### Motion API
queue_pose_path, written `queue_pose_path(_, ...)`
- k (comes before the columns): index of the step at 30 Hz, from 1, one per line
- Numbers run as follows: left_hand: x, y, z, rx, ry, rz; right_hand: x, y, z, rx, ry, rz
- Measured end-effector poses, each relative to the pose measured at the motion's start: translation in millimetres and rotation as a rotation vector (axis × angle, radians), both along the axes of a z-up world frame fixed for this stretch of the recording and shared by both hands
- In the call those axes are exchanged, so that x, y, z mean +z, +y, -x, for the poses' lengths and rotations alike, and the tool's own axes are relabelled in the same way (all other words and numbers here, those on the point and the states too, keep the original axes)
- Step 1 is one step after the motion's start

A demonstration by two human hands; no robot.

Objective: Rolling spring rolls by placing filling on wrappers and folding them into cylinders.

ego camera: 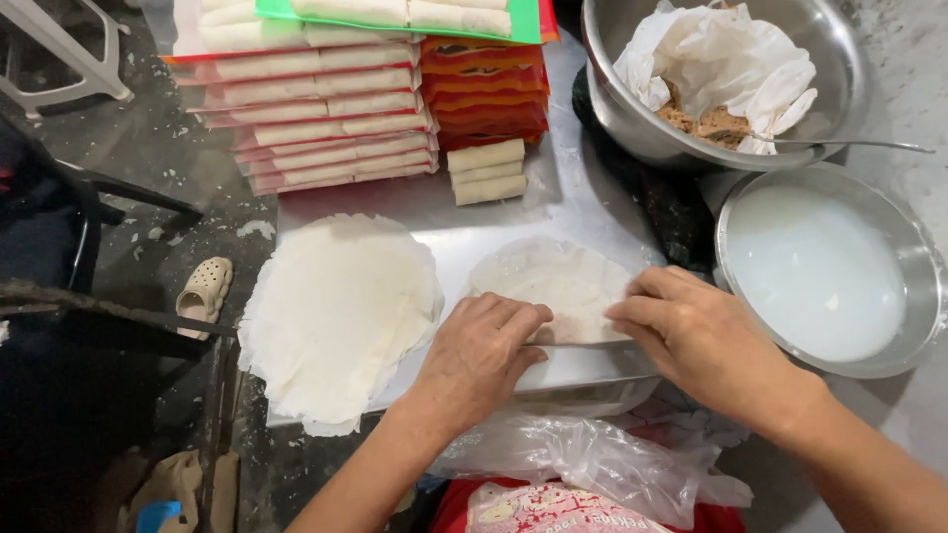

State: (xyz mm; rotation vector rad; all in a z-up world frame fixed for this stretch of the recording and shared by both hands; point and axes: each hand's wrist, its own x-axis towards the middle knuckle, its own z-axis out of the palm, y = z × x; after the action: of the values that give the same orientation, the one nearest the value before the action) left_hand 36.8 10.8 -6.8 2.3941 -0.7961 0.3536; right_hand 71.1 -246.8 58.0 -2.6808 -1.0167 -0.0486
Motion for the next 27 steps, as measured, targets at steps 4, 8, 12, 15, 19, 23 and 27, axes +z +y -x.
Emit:
queue_pose_path(4,3,-3,0,0.006,0.037,-0.035,-15,25,-13,0.218,0.003,-0.138)
queue_pose_path(8,1,-3,1,0.017,0.038,-0.039,-40,33,-14,0.214,0.102,-0.050)
queue_pose_path(12,0,-6,13,-0.003,-0.054,-0.026,-40,33,7,0.255,-0.005,-0.125)
queue_pose_path(15,4,-9,20,0.016,-0.122,0.007,-40,30,18,0.249,0.021,-0.157)
queue_pose_path(19,1,-6,18,-0.013,-0.121,0.090,-29,31,16,0.220,0.084,-0.134)
queue_pose_path(23,2,-7,9,0.016,-0.157,0.028,-38,29,12,0.175,-0.077,-0.187)
queue_pose_path(27,19,-14,10,0.054,-0.358,-0.113,-37,32,6,0.221,-0.124,-0.225)
